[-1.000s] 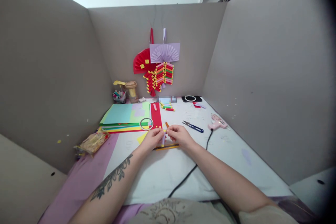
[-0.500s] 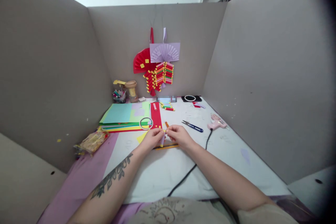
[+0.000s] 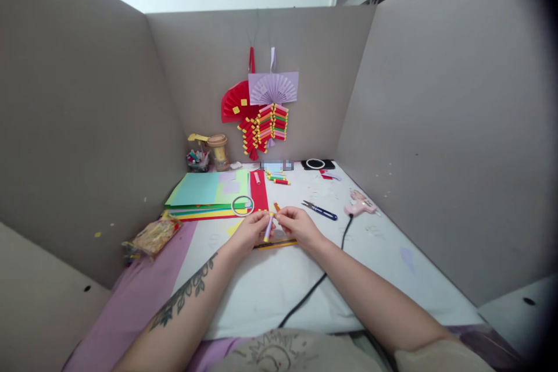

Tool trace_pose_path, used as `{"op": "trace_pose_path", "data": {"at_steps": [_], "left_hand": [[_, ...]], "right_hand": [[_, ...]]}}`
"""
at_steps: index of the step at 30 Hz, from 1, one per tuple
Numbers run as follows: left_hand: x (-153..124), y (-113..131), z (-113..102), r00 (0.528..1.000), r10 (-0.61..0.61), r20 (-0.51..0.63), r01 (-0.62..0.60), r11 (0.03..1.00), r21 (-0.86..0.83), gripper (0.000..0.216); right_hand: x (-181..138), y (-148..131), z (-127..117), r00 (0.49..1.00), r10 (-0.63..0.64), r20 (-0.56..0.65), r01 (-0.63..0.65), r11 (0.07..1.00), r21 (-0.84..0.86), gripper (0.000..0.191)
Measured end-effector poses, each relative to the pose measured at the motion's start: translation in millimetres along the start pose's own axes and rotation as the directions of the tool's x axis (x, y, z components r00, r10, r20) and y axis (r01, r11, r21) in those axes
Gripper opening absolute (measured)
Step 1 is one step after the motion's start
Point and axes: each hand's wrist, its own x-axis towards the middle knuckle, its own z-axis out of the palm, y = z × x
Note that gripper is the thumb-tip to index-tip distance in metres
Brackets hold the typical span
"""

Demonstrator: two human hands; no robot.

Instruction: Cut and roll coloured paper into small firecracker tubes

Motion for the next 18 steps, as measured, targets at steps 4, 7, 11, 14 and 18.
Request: {"op": "trace_pose_path", "data": {"at_steps": [4,7,11,14,18], "left_hand": [[-2.8,6.0,1.9,0.999,-0.008,-0.04,0.005,0.998,-0.069,0.039],[-5.2,8.6,4.2,0.999,-0.009,-0.035,0.006,0.996,-0.09,0.038],[-7.6,10.1,8.4,1.0,-0.018,-0.016,0.016,0.994,-0.108,0.038],[-8.1,9.6,9.6,1.0,-0.019,0.003,0.019,0.992,-0.127,0.038],[-9.4,8.9,6.1,0.998,-0.028,0.054,0.034,0.992,-0.123,0.036]], "right_hand": [[-1.6,-3.5,1.5,0.999,-0.036,-0.029,0.037,0.999,0.026,0.024],[-2.8,-4.7,2.1,1.0,-0.025,-0.01,0.026,0.998,0.065,0.027],[-2.9,-1.6,1.4,0.991,0.015,0.134,-0.027,0.995,0.093,0.031],[-3.0,1.0,0.8,0.978,0.041,0.206,-0.068,0.99,0.122,0.035],[-2.8,1.7,-0.7,0.973,0.042,0.227,-0.076,0.987,0.144,0.035]]}}
